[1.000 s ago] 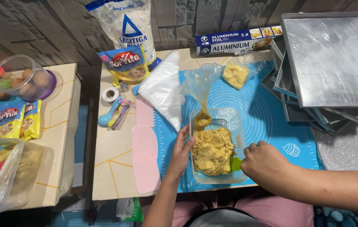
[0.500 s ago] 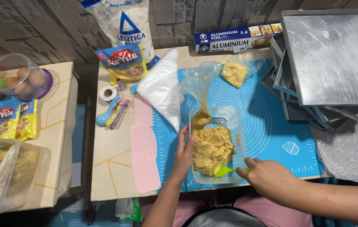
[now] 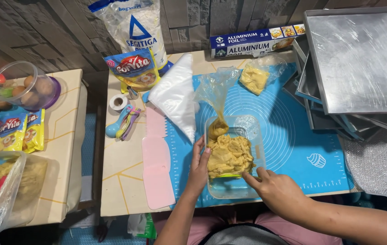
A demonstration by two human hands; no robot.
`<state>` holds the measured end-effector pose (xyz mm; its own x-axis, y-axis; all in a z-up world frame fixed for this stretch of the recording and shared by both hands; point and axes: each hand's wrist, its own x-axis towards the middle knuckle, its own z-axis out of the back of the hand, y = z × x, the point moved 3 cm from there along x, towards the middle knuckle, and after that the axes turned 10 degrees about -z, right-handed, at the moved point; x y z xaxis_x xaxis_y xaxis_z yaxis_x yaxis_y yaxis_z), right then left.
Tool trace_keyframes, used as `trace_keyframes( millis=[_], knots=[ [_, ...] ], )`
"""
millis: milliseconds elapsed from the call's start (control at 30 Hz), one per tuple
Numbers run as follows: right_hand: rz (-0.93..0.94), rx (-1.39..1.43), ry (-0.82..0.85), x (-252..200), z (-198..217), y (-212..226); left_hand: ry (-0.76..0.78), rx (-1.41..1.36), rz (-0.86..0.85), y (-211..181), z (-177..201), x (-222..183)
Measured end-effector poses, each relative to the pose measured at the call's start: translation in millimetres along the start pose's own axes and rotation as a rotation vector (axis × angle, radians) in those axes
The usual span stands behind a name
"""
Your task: Filling a plastic piping bag with dough using a spatula and then squeezing it down.
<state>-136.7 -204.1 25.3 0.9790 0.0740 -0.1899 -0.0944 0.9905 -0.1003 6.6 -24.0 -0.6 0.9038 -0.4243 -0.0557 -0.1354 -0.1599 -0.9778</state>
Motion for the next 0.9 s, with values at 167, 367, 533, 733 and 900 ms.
trace_keyframes(
  millis=[167, 367, 533, 733, 900],
  knots=[
    [-0.114, 0.117, -0.006, 2, -1, -13, 0.038, -0.014, -0.081, 7, 5, 3],
    [-0.228, 0.197, -0.066, 1, 15, -24, 0.063, 0.021, -0.126, 7, 8, 4],
    [-0.3, 0.258, -0.077, -1, 27, -39, 0.073, -0.023, -0.104, 4, 8, 4],
    [-0.397, 0.307, -0.06, -2, 36, -50, 0.081, 0.001, -0.124, 4, 7, 4],
    [-0.506, 0.39, -0.082, -2, 44, -56, 0.069, -0.022, -0.132, 8, 7, 5]
  ],
)
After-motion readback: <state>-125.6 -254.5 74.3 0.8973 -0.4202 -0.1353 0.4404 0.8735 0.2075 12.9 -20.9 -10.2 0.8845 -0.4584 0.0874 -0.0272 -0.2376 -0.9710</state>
